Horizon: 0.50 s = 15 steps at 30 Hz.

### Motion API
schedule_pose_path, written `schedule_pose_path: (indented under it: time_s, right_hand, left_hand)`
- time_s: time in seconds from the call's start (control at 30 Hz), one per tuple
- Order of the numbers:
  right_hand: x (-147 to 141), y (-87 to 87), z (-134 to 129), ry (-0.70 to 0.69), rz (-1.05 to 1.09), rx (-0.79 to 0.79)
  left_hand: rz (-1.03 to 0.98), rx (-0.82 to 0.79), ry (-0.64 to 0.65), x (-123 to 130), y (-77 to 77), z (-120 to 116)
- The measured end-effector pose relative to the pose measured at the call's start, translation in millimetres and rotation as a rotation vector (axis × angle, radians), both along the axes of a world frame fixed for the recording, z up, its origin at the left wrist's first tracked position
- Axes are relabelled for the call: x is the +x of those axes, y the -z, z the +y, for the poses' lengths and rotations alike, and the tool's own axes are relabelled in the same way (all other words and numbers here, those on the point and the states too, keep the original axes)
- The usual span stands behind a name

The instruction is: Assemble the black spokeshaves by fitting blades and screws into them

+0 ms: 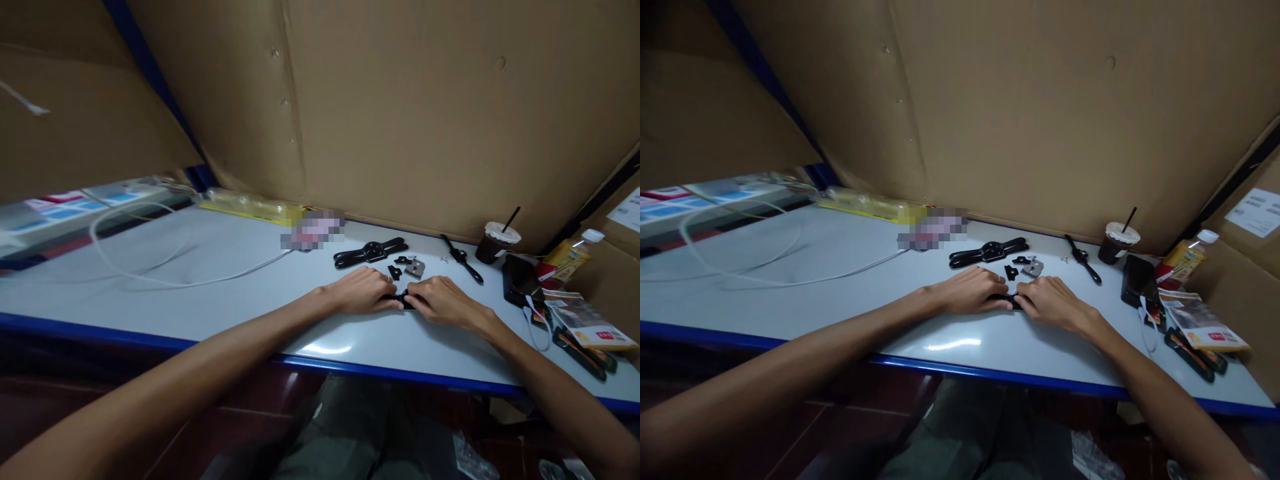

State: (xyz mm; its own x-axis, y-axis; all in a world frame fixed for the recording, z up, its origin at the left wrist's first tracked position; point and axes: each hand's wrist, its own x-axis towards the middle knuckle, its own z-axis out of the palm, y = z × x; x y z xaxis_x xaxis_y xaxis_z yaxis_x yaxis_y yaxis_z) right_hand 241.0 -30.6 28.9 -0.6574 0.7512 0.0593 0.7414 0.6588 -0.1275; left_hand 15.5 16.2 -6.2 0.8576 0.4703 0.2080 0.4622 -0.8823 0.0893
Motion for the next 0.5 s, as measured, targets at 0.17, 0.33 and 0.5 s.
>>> schedule_pose_path:
  time_s: [0.17, 0.33, 0.5]
  right_hand:
    - [-4.1, 8.4, 5.4, 0.150, 0.039, 0.093]
    - [5.7, 14.8, 19.4, 0.303, 0.091, 0.082]
    - [14.9, 12.5, 24.5, 0.279, 0.135, 0.076]
  left_hand:
    - [0.035, -0.024, -0.020, 0.8, -2.3, -1.8]
    - [0.043, -0.019, -0.016, 1.8, -5.0, -3.2]
    - [0.029, -0.007, -0.008, 1.6, -5.8, -3.6]
